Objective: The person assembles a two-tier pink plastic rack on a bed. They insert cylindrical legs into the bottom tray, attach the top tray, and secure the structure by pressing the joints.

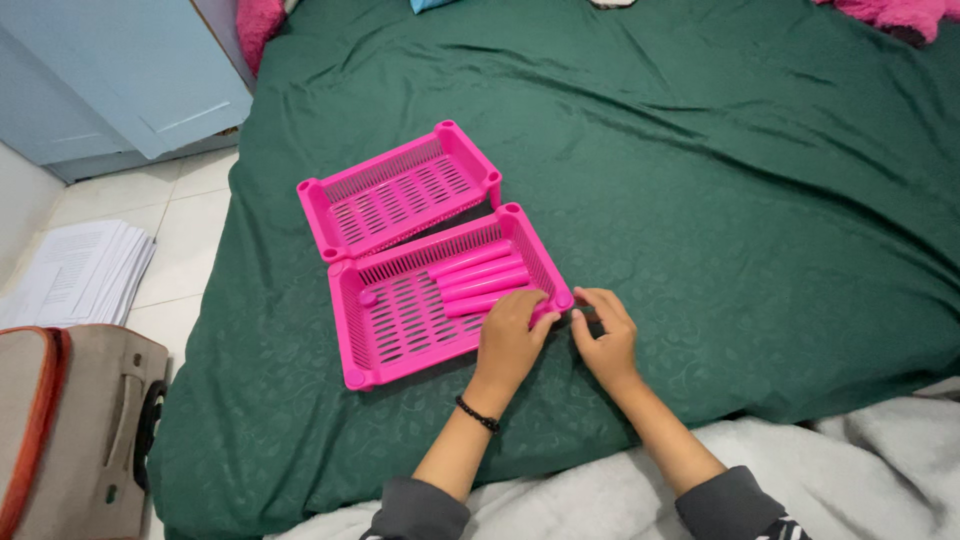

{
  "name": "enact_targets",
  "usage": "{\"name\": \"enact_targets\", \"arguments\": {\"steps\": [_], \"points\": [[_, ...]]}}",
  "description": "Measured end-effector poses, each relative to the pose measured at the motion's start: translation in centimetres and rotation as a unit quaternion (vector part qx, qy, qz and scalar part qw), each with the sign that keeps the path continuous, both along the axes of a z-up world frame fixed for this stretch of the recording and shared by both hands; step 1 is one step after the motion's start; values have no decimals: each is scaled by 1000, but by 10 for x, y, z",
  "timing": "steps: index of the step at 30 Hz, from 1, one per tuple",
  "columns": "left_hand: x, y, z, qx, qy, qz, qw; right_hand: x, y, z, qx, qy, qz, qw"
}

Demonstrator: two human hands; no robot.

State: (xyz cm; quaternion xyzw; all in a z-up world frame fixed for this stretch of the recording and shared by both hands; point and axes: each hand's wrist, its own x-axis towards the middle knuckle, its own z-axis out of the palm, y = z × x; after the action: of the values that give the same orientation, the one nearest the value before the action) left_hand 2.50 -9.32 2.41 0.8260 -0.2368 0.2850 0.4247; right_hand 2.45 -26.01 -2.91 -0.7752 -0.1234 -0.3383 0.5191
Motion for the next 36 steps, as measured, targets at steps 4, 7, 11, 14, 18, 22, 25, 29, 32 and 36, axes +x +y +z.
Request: {"name": "enact_targets", "arguments": {"steps": [4,7,11,14,18,22,25,29,32,36], "points": [[-7,11,-4,14,19,21,1000,6,-12,10,4,32,18,999],[-10,15,-6,27,1,30,999,10,-17,27,-39,55,52,996],[-12,15,-9,27,-1,40,999,9,-20,51,-193,113,42,974],[-13,14,-11,27,-10,42,999,9,-17,61,-272,70,32,959],[-13,15,-12,31,-22,41,998,16,-16,65,-317,127,41,939],[-12,15,-13,34,-22,37,999,32,-18,68,-372,160,48,913],[-11,14,-14,31,-23,37,999,38,-17,70,-383,183,45,904],[-10,11,-17,36,-30,42,998,34,-15,64,-355,156,47,920],[-10,13,-18,37,-32,35,998,21,-5,51,-457,102,-12,884],[-12,12,-22,45,-58,19,997,14,-1,39,-465,72,-32,882]]}}
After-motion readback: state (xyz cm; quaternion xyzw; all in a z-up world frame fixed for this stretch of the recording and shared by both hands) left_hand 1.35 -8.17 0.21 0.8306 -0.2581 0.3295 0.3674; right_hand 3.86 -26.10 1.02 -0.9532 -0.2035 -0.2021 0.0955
